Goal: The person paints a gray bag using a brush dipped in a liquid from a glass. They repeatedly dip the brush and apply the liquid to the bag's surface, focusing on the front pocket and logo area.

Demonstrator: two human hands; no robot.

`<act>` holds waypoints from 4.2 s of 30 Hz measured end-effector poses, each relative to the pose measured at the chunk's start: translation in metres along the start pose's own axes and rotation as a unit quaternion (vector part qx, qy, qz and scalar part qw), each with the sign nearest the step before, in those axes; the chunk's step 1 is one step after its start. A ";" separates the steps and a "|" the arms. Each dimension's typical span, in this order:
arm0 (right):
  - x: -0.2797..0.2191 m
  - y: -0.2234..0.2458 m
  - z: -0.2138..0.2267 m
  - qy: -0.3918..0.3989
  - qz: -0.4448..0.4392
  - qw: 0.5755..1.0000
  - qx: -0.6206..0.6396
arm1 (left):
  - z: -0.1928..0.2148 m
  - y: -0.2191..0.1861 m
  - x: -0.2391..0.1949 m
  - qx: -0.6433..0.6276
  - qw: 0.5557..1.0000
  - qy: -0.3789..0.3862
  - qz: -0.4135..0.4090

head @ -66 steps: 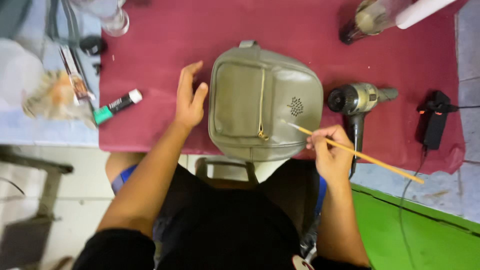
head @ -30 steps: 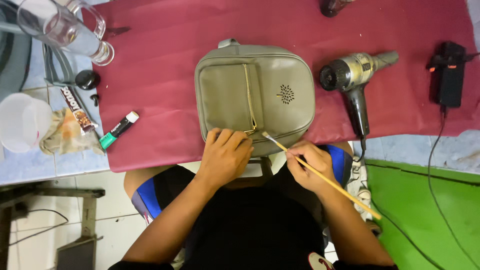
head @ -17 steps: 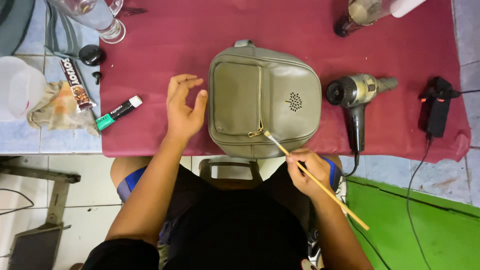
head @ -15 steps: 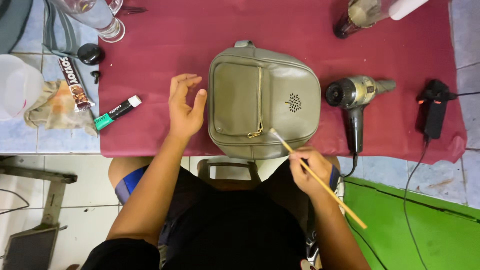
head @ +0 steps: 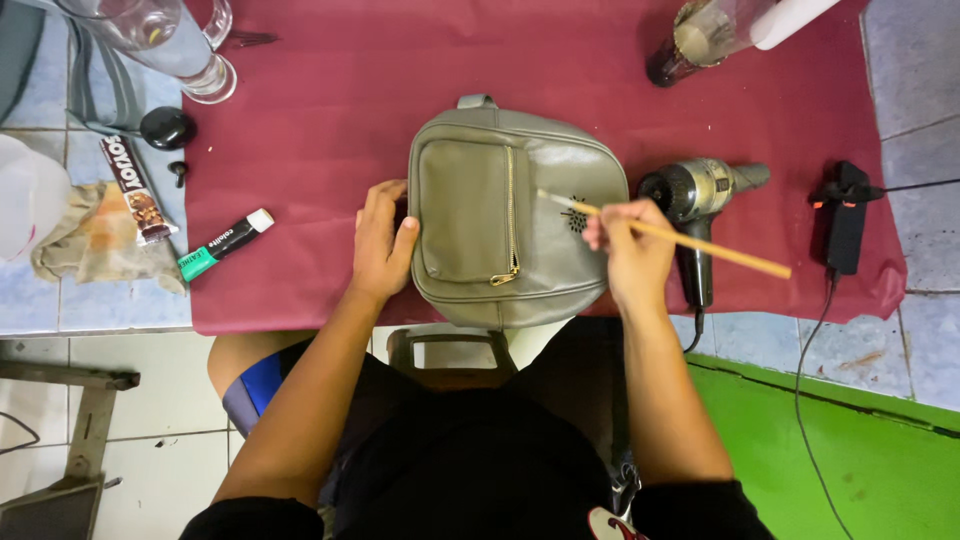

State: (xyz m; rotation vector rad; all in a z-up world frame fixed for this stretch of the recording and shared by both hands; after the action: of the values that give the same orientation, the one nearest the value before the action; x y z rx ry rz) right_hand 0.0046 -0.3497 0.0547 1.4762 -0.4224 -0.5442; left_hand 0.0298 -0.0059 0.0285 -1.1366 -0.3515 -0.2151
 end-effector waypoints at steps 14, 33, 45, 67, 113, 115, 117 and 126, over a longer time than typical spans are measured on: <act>0.075 -0.026 -0.037 0.044 -0.034 0.998 -0.012 | -0.002 0.006 0.001 0.019 0.999 0.018 0.027; 0.055 0.052 -0.075 0.148 0.140 0.975 -0.092 | -0.002 0.004 0.000 0.021 0.999 0.020 0.035; 0.071 0.060 -0.087 0.217 0.176 0.946 -0.165 | 0.000 0.003 -0.001 0.019 0.999 0.014 0.037; 0.014 0.049 -0.038 0.238 0.144 0.947 -0.164 | -0.001 0.002 -0.002 0.019 0.999 0.017 0.035; 0.000 0.013 -0.009 0.078 0.041 0.996 -0.010 | 0.000 0.002 -0.006 0.005 1.000 -0.004 0.001; 0.013 0.013 -0.018 0.068 0.018 0.998 0.004 | 0.000 0.002 -0.007 0.008 1.000 -0.003 0.001; 0.030 0.000 -0.026 0.050 -0.046 0.997 0.047 | 0.001 0.004 -0.007 0.014 1.000 -0.006 0.003; 0.060 -0.015 -0.050 0.044 -0.114 0.987 0.101 | 0.001 0.005 -0.005 0.016 1.000 -0.005 0.005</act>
State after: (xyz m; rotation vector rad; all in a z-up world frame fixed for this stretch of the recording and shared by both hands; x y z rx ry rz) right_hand 0.0803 -0.3443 0.0329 1.7498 -0.2447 -0.6273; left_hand 0.0264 -0.0033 0.0230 -1.1076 -0.3567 -0.1953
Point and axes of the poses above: each hand's wrist, its own x-axis towards the middle knuckle, its own z-axis out of the back of the hand, y = z × x, the point moved 7 cm from there along x, towards the middle knuckle, and after that the axes turned 10 degrees about -y, right-handed, at the moved point
